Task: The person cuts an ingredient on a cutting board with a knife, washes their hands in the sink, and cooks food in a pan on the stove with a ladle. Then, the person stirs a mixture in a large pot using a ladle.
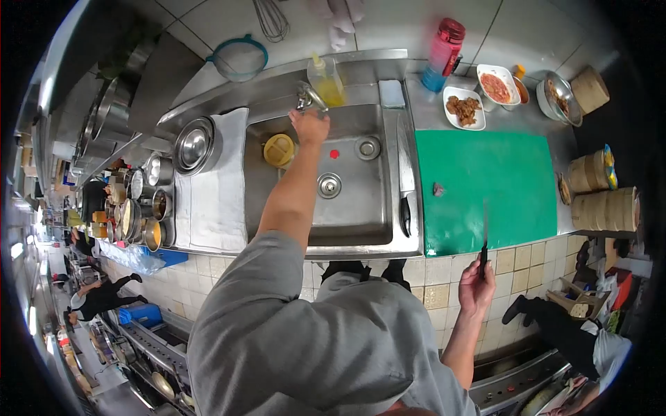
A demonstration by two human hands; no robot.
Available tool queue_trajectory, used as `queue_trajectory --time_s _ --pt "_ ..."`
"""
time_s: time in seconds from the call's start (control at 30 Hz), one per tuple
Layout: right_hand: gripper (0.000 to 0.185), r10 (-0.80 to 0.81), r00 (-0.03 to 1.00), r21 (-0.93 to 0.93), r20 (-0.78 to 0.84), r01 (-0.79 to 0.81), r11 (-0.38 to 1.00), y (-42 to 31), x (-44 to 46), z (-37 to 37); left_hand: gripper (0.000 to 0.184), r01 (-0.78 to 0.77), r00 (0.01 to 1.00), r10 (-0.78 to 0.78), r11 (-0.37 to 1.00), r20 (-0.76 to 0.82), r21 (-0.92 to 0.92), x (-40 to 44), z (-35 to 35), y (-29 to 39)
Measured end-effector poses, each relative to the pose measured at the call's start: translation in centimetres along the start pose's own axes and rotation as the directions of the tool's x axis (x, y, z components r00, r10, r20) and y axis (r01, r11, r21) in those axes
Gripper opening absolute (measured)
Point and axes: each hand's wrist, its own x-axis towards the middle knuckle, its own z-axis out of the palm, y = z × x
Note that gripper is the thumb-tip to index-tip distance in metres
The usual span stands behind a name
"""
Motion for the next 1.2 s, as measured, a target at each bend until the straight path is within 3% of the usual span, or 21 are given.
queue_trajectory --time_s 0.07,0.1,0.17,0.3,0.33,0.37,0.4,0.47,0.5,0.57,0.7,0.77,0.83,0.9,0.93,0.97,1.0,1.03,1.07,1.13,1.2 --pt "0.016 -0.001 0.999 -0.063 -0.045 -0.002 0.998 1.6 -0.5 1.1 0.048 0.125 0.930 -0.080 0.987 0.359 -0.102 1.6 2.2 -2.3" --pt "0.012 0.003 0.998 -0.119 -0.061 -0.010 0.993 2.3 -0.2 0.9 0.048 0.127 0.928 -0.078 0.985 0.365 -0.113 1.1 2.3 -2.7" --pt "0.004 0.011 0.994 -0.236 -0.111 -0.037 0.971 4.3 -0.4 2.9 0.047 0.567 0.774 -0.365 0.762 0.517 -0.312 -0.8 1.4 -2.9" --pt "0.007 0.098 0.992 -0.268 -0.082 -0.116 0.956 8.3 0.9 5.5 0.047 0.395 0.894 -0.307 0.884 0.327 -0.250 -2.5 0.1 -2.5" --pt "0.008 0.117 0.991 -0.329 -0.068 -0.133 0.935 9.3 0.8 7.2 0.046 0.158 0.986 -0.164 0.969 -0.014 -0.187 -2.1 0.3 -2.7" --pt "0.010 0.154 0.988 -0.346 -0.021 -0.152 0.926 10.1 1.2 8.1 0.044 -0.055 0.941 0.037 0.998 -0.337 -0.044 -1.6 0.4 -2.9" --pt "0.012 0.185 0.983 -0.368 -0.008 -0.175 0.913 11.0 1.7 9.2 0.044 -0.059 0.942 0.035 0.996 -0.334 -0.060 -0.4 0.7 -3.2" --pt "0.012 0.205 0.976 -0.467 -0.069 -0.213 0.858 12.6 2.6 11.2 0.042 -0.065 0.988 0.057 0.997 0.145 0.048 3.2 1.3 -4.3" --pt "0.013 0.200 0.979 -0.494 -0.049 -0.198 0.847 13.4 3.2 11.5 0.042 -0.070 0.987 0.064 0.997 0.149 0.034 3.9 1.7 -4.7" --pt "0.015 0.205 0.978 -0.536 -0.033 -0.191 0.823 15.0 4.8 11.8 0.045 0.192 0.962 -0.161 0.973 0.221 -0.128 4.7 2.2 -5.6" --pt "0.024 0.234 0.972 -0.659 0.009 -0.170 0.733 18.0 8.3 12.5 0.042 0.136 0.987 -0.115 0.969 0.112 -0.207 3.8 3.0 -6.2" --pt "0.026 0.239 0.969 -0.865 0.059 -0.070 0.497 19.6 10.1 12.6 0.030 0.436 0.892 -0.417 0.691 0.175 -0.577 2.6 3.5 -5.3" --pt "0.039 0.215 0.974 -0.949 0.064 -0.007 0.317 21.2 11.9 13.7 0.021 0.407 0.775 -0.592 0.200 0.222 -0.891 1.9 8.8 -4.3" --pt "0.044 0.178 0.981 -0.972 0.073 0.030 0.234 22.9 13.7 13.9 0.018 0.381 0.723 -0.594 -0.083 0.353 -0.921 0.5 5.3 -0.2" --pt "0.043 0.171 0.983 -0.963 0.070 0.022 0.267 23.5 14.3 14.1 0.023 0.425 0.707 -0.541 -0.189 0.455 -0.885 0.2 5.9 1.0" --pt "0.043 0.163 0.984 -0.949 0.077 0.022 0.315 24.0 14.6 14.6 0.025 0.555 0.597 -0.477 -0.334 0.645 -0.761 -0.7 0.6 3.7" --pt "0.042 0.154 0.985 -0.932 0.084 0.023 0.363 24.4 14.9 15.2 0.027 0.547 0.680 -0.347 -0.346 0.645 -0.762 -1.8 3.1 4.0" --pt "0.042 0.163 0.983 -0.932 0.089 0.024 0.361 24.8 14.9 15.7 0.023 0.581 0.677 -0.233 -0.413 0.698 -0.701 -2.6 0.9 5.5" --pt "0.042 0.152 0.984 -0.927 0.094 0.031 0.375 25.1 14.7 16.4 0.023 0.575 0.678 -0.242 -0.414 0.694 -0.706 -2.7 -0.2 6.4" --pt "0.041 0.142 0.985 -0.921 0.101 0.038 0.387 25.6 14.7 17.5 0.019 0.694 0.636 -0.024 -0.421 0.772 -0.584 -2.6 -1.5 7.5" --pt "0.038 0.144 0.983 -0.923 0.118 0.055 0.380 25.7 14.5 18.0 0.018 0.708 0.639 -0.067 -0.337 0.766 -0.621 -2.1 -2.5 7.0"
